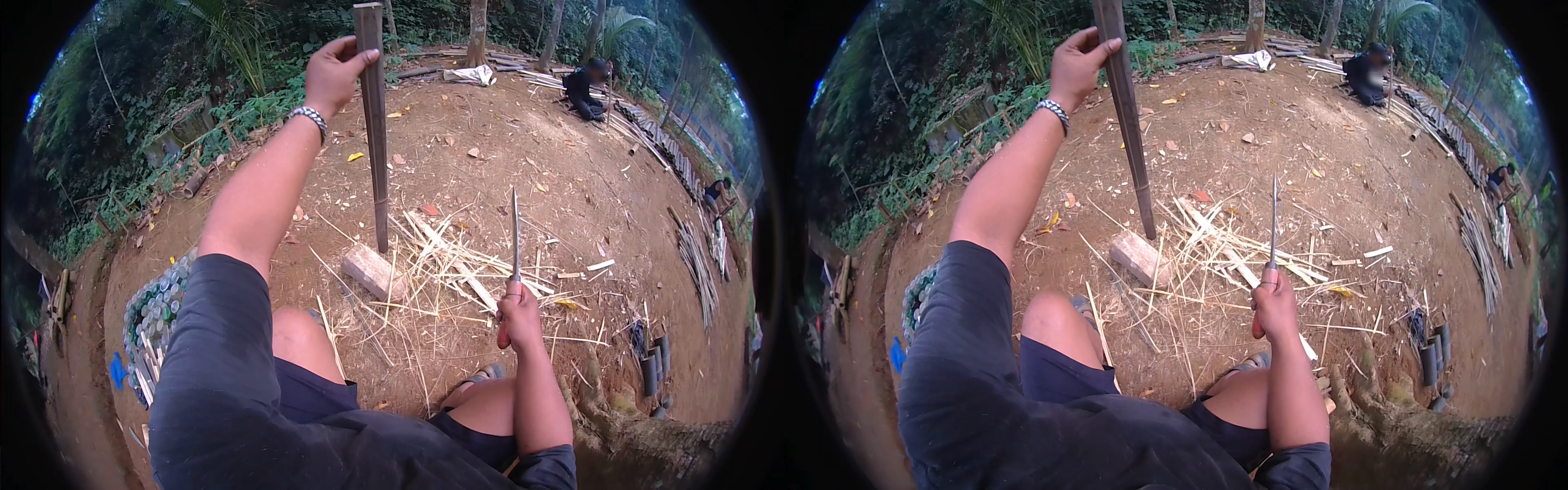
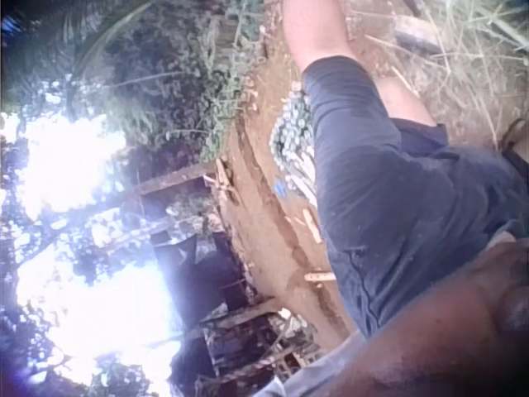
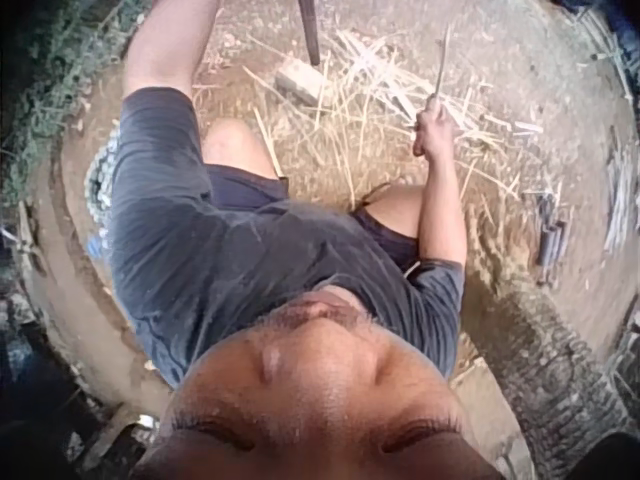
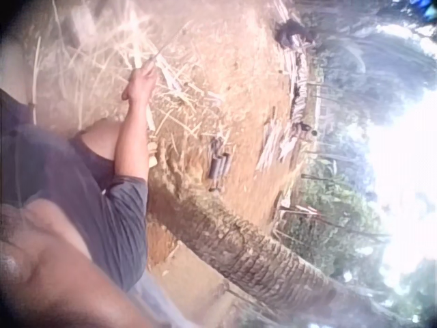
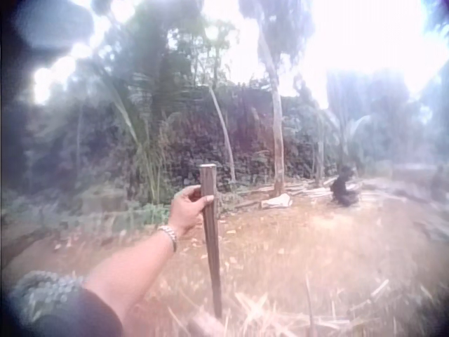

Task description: The person uses a machete to strip the outer layer and smooth long pieces of bamboo by hand, repeatedly pulling the blade along the length of each strip while holding it against a wooden block.

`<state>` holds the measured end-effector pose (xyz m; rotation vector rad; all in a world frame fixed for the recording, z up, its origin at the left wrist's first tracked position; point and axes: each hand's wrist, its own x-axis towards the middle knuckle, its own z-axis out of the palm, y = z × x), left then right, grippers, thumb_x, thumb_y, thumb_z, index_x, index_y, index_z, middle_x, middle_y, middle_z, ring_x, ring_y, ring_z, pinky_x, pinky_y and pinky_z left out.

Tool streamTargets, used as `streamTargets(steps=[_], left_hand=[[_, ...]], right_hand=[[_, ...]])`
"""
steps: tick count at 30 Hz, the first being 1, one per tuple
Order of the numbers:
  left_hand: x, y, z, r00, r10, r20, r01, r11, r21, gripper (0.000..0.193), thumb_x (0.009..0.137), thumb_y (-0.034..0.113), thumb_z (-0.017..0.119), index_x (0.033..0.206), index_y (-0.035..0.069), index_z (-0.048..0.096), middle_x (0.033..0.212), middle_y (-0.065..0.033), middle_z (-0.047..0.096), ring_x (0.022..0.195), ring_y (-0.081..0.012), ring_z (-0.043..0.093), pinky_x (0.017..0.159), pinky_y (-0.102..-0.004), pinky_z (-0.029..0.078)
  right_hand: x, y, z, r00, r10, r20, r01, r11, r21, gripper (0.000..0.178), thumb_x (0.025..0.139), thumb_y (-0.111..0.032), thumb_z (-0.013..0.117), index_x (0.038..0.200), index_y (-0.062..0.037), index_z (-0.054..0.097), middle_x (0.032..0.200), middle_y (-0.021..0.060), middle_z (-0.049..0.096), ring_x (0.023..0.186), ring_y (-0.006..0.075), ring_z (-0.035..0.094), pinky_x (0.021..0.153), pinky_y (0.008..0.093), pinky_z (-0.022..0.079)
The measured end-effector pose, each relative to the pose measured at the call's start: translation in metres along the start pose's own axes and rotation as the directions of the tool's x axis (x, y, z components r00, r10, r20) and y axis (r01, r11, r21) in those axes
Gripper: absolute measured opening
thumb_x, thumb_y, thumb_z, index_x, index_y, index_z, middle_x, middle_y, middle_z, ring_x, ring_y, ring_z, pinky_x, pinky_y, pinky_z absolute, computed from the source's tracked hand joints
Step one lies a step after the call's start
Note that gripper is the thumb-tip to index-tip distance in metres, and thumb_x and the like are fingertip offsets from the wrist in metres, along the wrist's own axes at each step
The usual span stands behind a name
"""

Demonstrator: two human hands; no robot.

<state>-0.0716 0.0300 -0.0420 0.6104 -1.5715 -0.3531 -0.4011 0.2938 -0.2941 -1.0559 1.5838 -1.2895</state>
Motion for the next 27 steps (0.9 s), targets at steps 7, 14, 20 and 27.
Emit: streamTargets(steps=[7,14,20,27], left_hand=[[0.059,0.041,-0.013,0.996,0.017,-0.083,-0.041,0.956,-0.289,0.019,0.087,0.006,0.066,0.105,0.002,0.067,0.086,-0.0008,0.068,0.070,-0.0075,0.062,0.059,-0.0228,0.052],[0.065,0.059,-0.013,0.995,-0.007,-0.103,-0.014,0.980,-0.200,0.017,0.087,0.009,0.066,0.104,0.003,0.067,0.082,-0.0013,0.068,0.064,-0.0088,0.062,0.057,-0.0236,0.052],[0.013,0.003,-0.013,0.999,-0.046,0.018,0.046,0.999,-0.015,0.028,0.084,0.013,0.071,0.109,0.001,0.066,0.096,-0.0078,0.070,0.086,-0.0135,0.066,0.078,-0.0289,0.056],[-0.076,0.011,-0.003,0.975,-0.218,0.037,0.221,0.962,-0.159,0.025,0.085,0.011,0.071,0.107,0.000,0.066,0.095,-0.0056,0.069,0.086,-0.0111,0.065,0.079,-0.0266,0.055]], right_hand=[[0.013,0.004,0.000,0.998,0.019,0.053,-0.019,1.000,-0.015,0.025,0.073,-0.005,0.055,0.098,0.0007,0.053,0.071,0.0067,0.056,0.061,0.0147,0.054,0.057,0.0302,0.045],[0.017,-0.002,0.005,0.997,0.015,0.071,-0.007,0.995,-0.100,0.029,0.074,-0.006,0.055,0.101,0.0010,0.053,0.071,0.0070,0.057,0.063,0.0152,0.057,0.060,0.0306,0.047],[0.013,-0.012,0.018,0.994,-0.009,0.107,0.023,0.991,-0.129,0.024,0.073,-0.006,0.055,0.097,0.0003,0.053,0.071,0.0071,0.057,0.063,0.0154,0.057,0.060,0.0305,0.047],[-0.005,-0.009,0.032,0.981,-0.147,0.124,0.145,0.989,0.026,0.028,0.080,-0.010,0.066,0.102,0.0006,0.052,0.078,0.0041,0.055,0.064,0.0122,0.055,0.059,0.0283,0.046]])
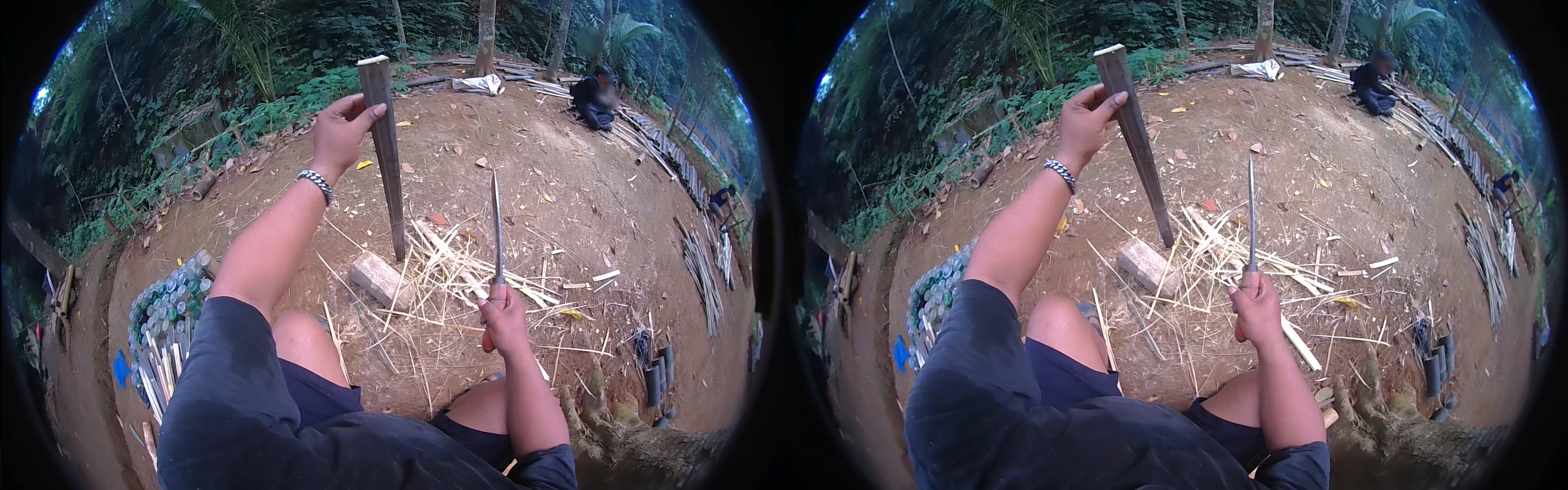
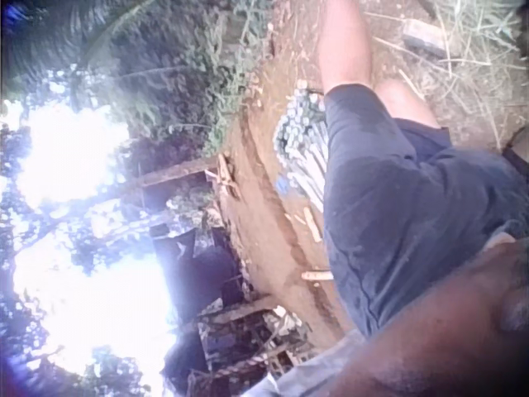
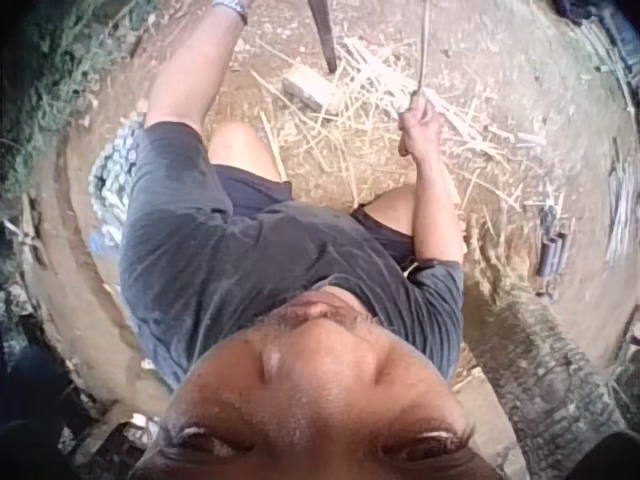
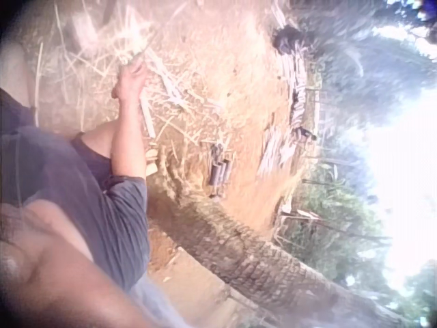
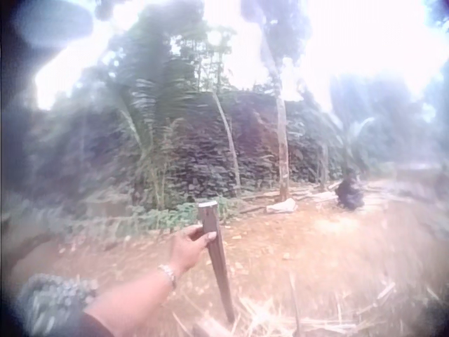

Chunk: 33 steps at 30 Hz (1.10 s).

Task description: The person uses a machete to strip the outer layer and smooth long pieces of bamboo by hand, repeatedly pulling the blade along the length of each strip while holding it against a wooden block.

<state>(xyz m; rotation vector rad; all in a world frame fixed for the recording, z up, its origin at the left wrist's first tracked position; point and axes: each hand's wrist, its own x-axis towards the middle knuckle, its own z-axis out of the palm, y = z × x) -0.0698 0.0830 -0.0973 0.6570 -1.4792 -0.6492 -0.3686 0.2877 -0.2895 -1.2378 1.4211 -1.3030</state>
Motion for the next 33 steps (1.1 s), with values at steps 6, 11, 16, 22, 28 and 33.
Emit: streamTargets(steps=[6,11,16,22,28,33], left_hand=[[-0.046,0.031,-0.002,0.988,-0.029,0.153,0.023,0.999,0.040,0.023,0.085,0.012,0.072,0.105,0.001,0.068,0.094,-0.0057,0.070,0.085,-0.0086,0.063,0.078,-0.0242,0.051],[-0.080,0.028,-0.001,0.990,-0.018,0.139,0.032,0.995,-0.095,0.017,0.093,0.017,0.062,0.100,0.001,0.059,0.084,-0.0011,0.063,0.076,-0.0077,0.057,0.068,-0.0234,0.047],[-0.122,0.016,0.026,0.958,0.220,-0.186,-0.224,0.975,-0.003,0.035,0.098,0.036,0.051,0.113,0.004,0.045,0.084,0.0024,0.046,0.073,-0.0056,0.042,0.067,-0.0224,0.039],[-0.116,-0.017,0.037,0.864,0.478,-0.158,-0.466,0.878,0.111,0.059,0.092,0.051,0.053,0.124,0.004,0.038,0.091,-0.0027,0.047,0.077,-0.0097,0.046,0.070,-0.0258,0.041],[-0.121,0.028,0.039,0.903,0.420,0.091,-0.427,0.901,0.078,0.046,0.097,0.042,0.049,0.117,0.002,0.058,0.102,-0.0085,0.054,0.090,-0.0195,0.054,0.082,-0.0311,0.044],[-0.132,0.041,0.034,0.916,0.320,0.243,-0.372,0.904,0.210,0.032,0.096,0.029,0.052,0.110,0.002,0.064,0.100,-0.0106,0.059,0.092,-0.0231,0.059,0.081,-0.0339,0.046]], right_hand=[[-0.025,-0.017,0.026,0.961,-0.277,0.003,0.276,0.958,0.074,0.045,0.085,-0.018,0.067,0.122,0.0003,0.046,0.077,0.0006,0.052,0.063,0.0100,0.051,0.060,0.0265,0.045],[-0.042,-0.035,0.043,0.959,-0.280,0.031,0.261,0.924,0.279,0.043,0.091,-0.007,0.058,0.128,-0.0002,0.039,0.074,-0.0006,0.050,0.053,0.0046,0.046,0.044,0.0195,0.036],[-0.049,-0.049,0.048,0.962,-0.270,-0.034,0.269,0.927,0.261,0.043,0.090,-0.008,0.059,0.127,0.0020,0.040,0.074,0.0004,0.051,0.053,0.0057,0.047,0.045,0.0201,0.039],[-0.079,-0.064,0.038,0.969,-0.246,0.005,0.237,0.939,0.251,0.045,0.089,-0.008,0.060,0.127,0.0032,0.039,0.079,0.0024,0.053,0.067,0.0085,0.053,0.055,0.0212,0.044],[-0.114,-0.094,0.027,0.951,-0.286,0.113,0.243,0.924,0.294,0.045,0.090,-0.006,0.056,0.130,0.0001,0.038,0.078,0.0037,0.052,0.056,0.0067,0.049,0.045,0.0197,0.039],[-0.131,-0.140,0.037,0.955,-0.222,0.195,0.156,0.939,0.306,0.043,0.092,-0.004,0.053,0.131,-0.0002,0.036,0.077,0.0018,0.049,0.054,0.0047,0.045,0.044,0.0192,0.036]])
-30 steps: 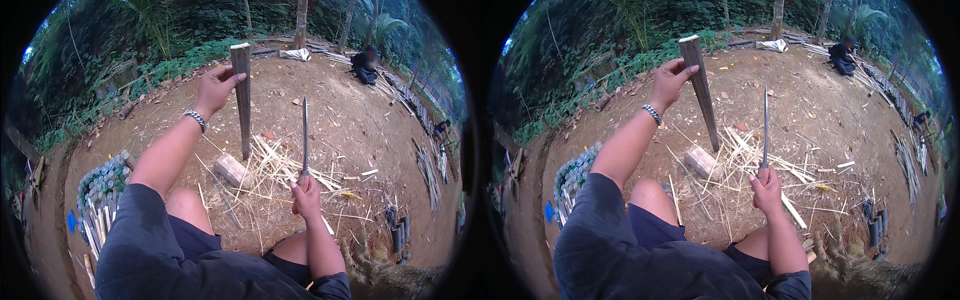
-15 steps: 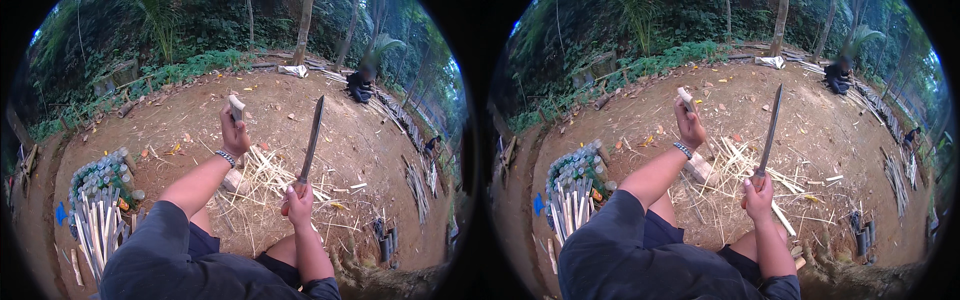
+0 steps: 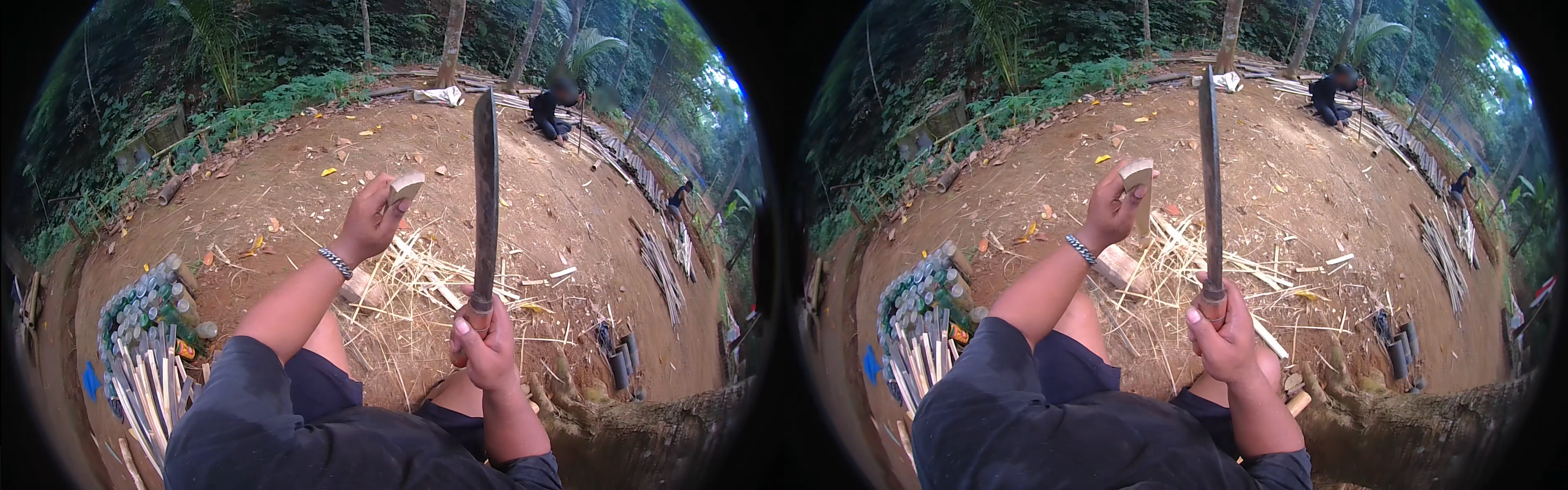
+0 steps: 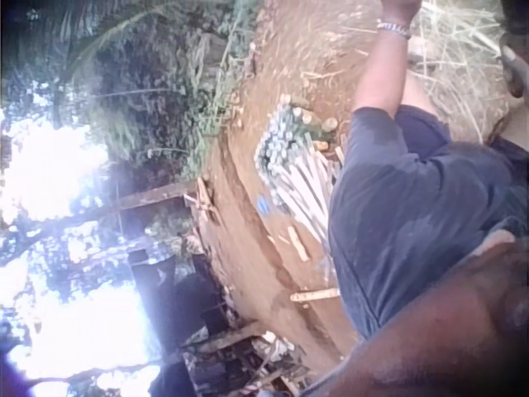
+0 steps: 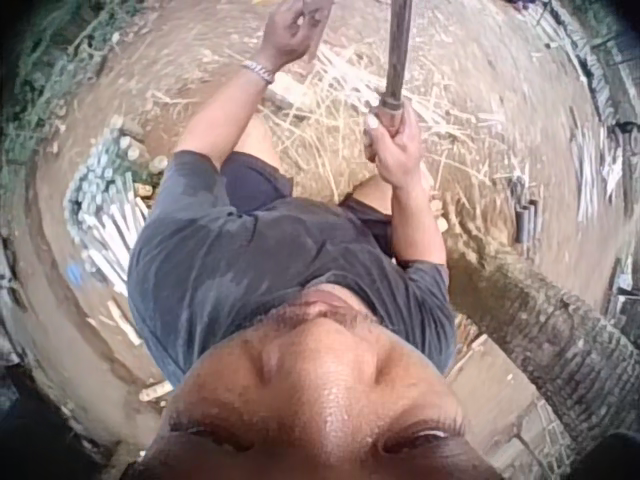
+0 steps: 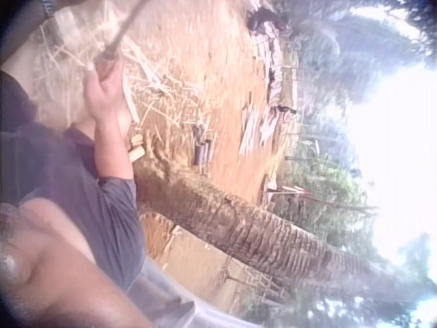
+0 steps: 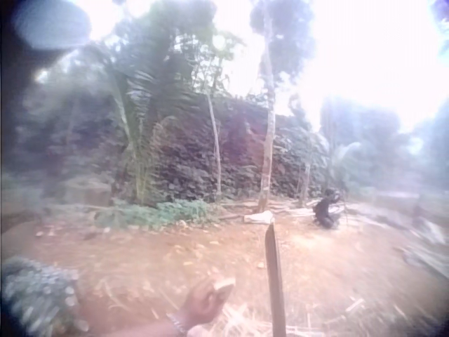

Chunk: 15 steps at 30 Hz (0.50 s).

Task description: The person uses a machete to strip the outer layer and smooth long pieces of bamboo by hand, repeatedly pulling the blade along the length of each strip while holding it against a wooden block.

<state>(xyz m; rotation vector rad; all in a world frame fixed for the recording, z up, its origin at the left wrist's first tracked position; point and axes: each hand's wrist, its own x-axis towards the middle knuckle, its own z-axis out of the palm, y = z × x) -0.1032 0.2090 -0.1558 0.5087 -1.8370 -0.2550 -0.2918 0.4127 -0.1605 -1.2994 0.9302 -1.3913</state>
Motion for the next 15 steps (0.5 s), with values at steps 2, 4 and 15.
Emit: streamTargets(steps=[2,4,15], left_hand=[[-0.004,0.004,0.001,0.999,0.001,0.045,0.003,0.997,-0.077,0.029,0.095,0.026,0.054,0.108,0.002,0.064,0.096,-0.0097,0.060,0.088,-0.0222,0.060,0.077,-0.0327,0.047],[-0.009,0.009,0.003,0.997,0.018,0.080,-0.011,0.996,-0.085,0.027,0.095,0.024,0.055,0.107,0.002,0.064,0.097,-0.0096,0.060,0.086,-0.0219,0.061,0.074,-0.0317,0.047],[-0.033,0.019,0.001,0.988,0.111,0.104,-0.096,0.985,-0.143,0.017,0.091,0.014,0.059,0.102,0.001,0.061,0.094,-0.0116,0.059,0.082,-0.0240,0.060,0.071,-0.0324,0.049]], right_hand=[[0.002,-0.005,0.011,0.999,-0.049,0.023,0.049,0.999,-0.011,0.042,0.092,-0.004,0.053,0.131,0.0008,0.036,0.077,0.0007,0.048,0.056,0.0036,0.044,0.048,0.0189,0.036],[0.004,-0.008,0.021,0.997,-0.081,0.014,0.082,0.995,-0.058,0.040,0.094,-0.007,0.053,0.129,0.0022,0.037,0.077,-0.0016,0.047,0.060,0.0023,0.043,0.053,0.0191,0.035],[-0.006,0.007,0.042,0.998,0.063,0.004,-0.062,0.992,-0.112,0.040,0.095,-0.019,0.056,0.127,0.0004,0.041,0.075,-0.0024,0.049,0.059,0.0033,0.045,0.054,0.0199,0.039]])
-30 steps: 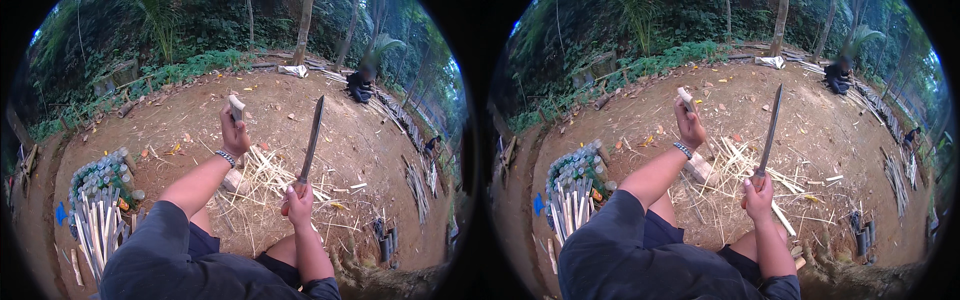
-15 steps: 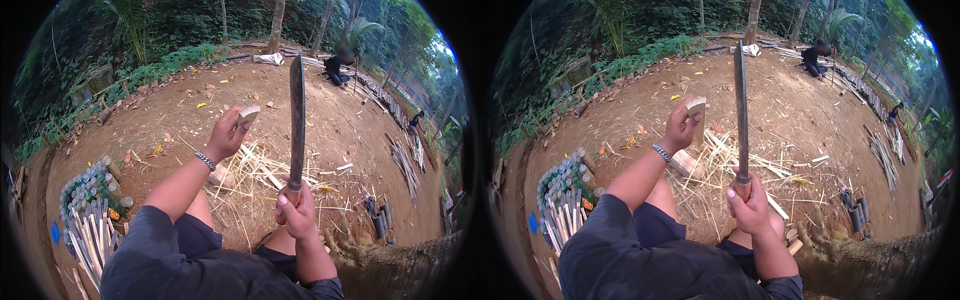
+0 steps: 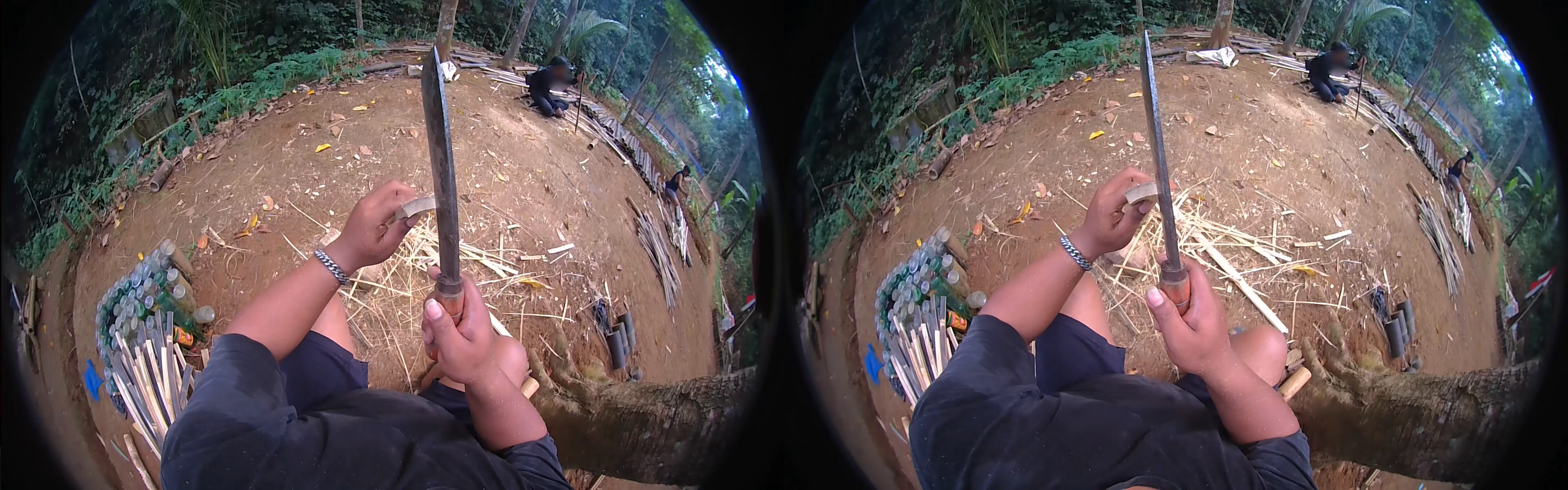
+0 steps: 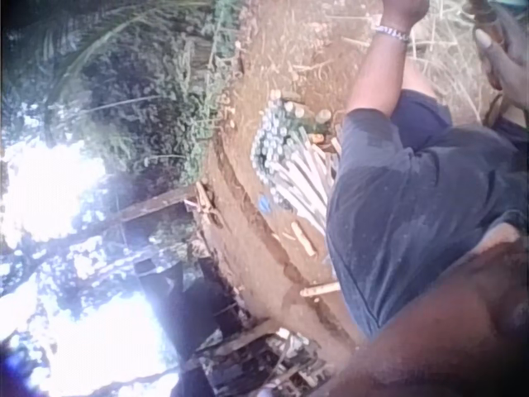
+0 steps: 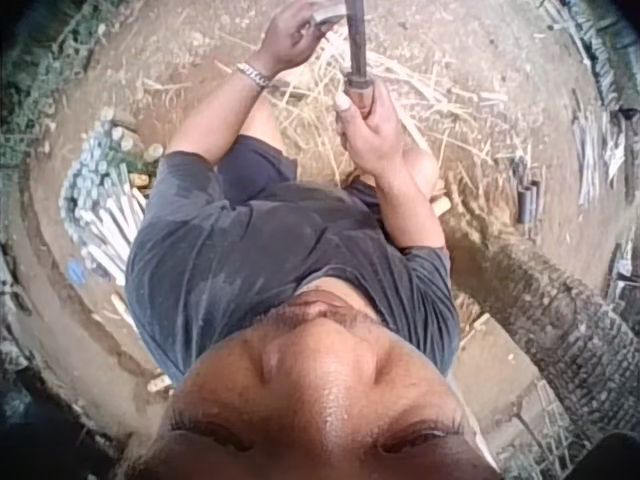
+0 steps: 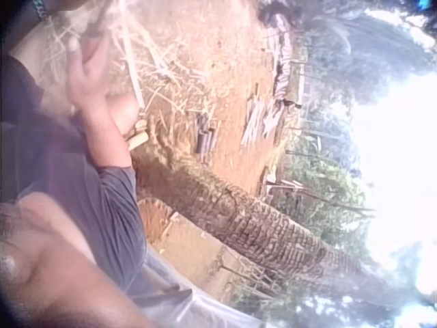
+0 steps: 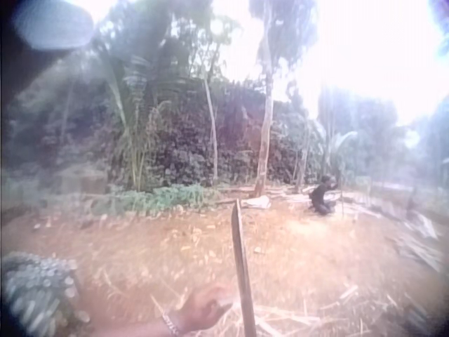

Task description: The person uses a machete to strip the outer layer and smooth long pieces of bamboo by hand, repeatedly pulling the blade along the length of each strip while holding it against a wooden block.

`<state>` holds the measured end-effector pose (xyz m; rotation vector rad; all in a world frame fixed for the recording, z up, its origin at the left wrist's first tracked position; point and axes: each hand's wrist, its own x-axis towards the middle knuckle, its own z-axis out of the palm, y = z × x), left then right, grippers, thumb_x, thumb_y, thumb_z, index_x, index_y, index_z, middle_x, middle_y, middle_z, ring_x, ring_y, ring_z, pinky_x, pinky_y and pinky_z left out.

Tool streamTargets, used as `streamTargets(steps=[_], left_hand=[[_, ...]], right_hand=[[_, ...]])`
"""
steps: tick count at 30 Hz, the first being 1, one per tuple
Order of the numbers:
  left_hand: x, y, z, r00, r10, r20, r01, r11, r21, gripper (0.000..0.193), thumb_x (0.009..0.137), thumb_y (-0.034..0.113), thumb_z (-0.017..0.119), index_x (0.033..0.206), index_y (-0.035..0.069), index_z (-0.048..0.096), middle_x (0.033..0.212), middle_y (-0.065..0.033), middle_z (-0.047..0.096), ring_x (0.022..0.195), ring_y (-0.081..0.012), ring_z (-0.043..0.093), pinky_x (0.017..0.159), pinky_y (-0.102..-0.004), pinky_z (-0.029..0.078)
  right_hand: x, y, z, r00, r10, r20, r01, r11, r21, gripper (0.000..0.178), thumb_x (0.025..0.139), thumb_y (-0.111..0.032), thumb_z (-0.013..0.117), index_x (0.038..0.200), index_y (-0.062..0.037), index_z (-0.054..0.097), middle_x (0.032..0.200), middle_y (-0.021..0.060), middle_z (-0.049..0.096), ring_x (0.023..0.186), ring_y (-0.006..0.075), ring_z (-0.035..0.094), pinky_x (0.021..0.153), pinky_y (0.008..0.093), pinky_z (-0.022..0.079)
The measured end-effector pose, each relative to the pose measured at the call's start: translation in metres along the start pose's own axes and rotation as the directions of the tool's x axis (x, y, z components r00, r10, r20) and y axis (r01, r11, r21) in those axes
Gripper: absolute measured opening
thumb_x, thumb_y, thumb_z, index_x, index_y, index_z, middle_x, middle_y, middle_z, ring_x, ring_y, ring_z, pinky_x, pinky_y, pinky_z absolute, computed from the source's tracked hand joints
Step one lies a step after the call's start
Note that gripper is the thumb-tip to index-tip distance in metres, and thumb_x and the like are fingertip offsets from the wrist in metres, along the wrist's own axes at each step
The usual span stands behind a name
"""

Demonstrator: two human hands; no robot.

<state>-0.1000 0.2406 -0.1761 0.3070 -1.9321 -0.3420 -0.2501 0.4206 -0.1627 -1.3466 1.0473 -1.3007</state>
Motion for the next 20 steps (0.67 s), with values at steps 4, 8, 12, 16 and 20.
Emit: streamTargets(steps=[4,8,12,16,20], left_hand=[[-0.004,0.001,0.000,1.000,-0.016,0.010,0.016,0.999,-0.029,0.019,0.090,0.015,0.060,0.103,0.002,0.062,0.095,-0.0131,0.060,0.084,-0.0265,0.062,0.072,-0.0339,0.050],[-0.004,0.005,-0.001,1.000,-0.004,0.028,0.004,1.000,-0.018,0.019,0.091,0.016,0.060,0.104,0.002,0.062,0.095,-0.0128,0.060,0.084,-0.0263,0.062,0.071,-0.0341,0.050],[-0.006,0.005,-0.002,1.000,0.014,0.015,-0.014,1.000,0.000,0.020,0.091,0.016,0.060,0.106,0.003,0.063,0.095,-0.0125,0.061,0.084,-0.0256,0.062,0.072,-0.0338,0.050],[-0.007,0.012,-0.005,0.999,0.033,-0.011,-0.033,0.999,0.014,0.025,0.089,0.017,0.063,0.111,0.005,0.063,0.093,-0.0115,0.062,0.084,-0.0247,0.063,0.072,-0.0333,0.051],[-0.009,0.023,-0.010,0.995,-0.008,-0.103,0.011,1.000,0.025,0.035,0.087,0.026,0.068,0.116,0.007,0.061,0.095,-0.0109,0.063,0.085,-0.0238,0.064,0.075,-0.0325,0.051]], right_hand=[[-0.002,-0.003,0.005,1.000,0.030,0.010,-0.030,0.998,0.051,0.041,0.095,-0.020,0.057,0.127,0.0007,0.041,0.076,-0.0024,0.049,0.061,0.0031,0.045,0.055,0.0201,0.038],[-0.002,-0.001,0.007,1.000,0.009,0.004,-0.009,1.000,0.018,0.043,0.095,-0.021,0.058,0.127,0.0007,0.041,0.078,-0.0023,0.050,0.065,0.0030,0.046,0.059,0.0203,0.039],[-0.003,0.003,0.010,1.000,-0.022,-0.019,0.022,1.000,-0.016,0.042,0.094,-0.021,0.059,0.127,0.0005,0.043,0.079,-0.0015,0.052,0.069,0.0039,0.048,0.063,0.0213,0.041],[-0.003,0.007,0.010,0.998,-0.054,-0.037,0.049,0.990,-0.129,0.043,0.093,-0.022,0.060,0.125,0.0005,0.044,0.078,0.0008,0.055,0.069,0.0072,0.051,0.065,0.0242,0.043],[-0.006,0.011,0.008,0.997,-0.068,-0.028,0.060,0.974,-0.219,0.047,0.091,-0.025,0.063,0.126,-0.0004,0.044,0.080,0.0030,0.058,0.070,0.0105,0.055,0.068,0.0269,0.045]])
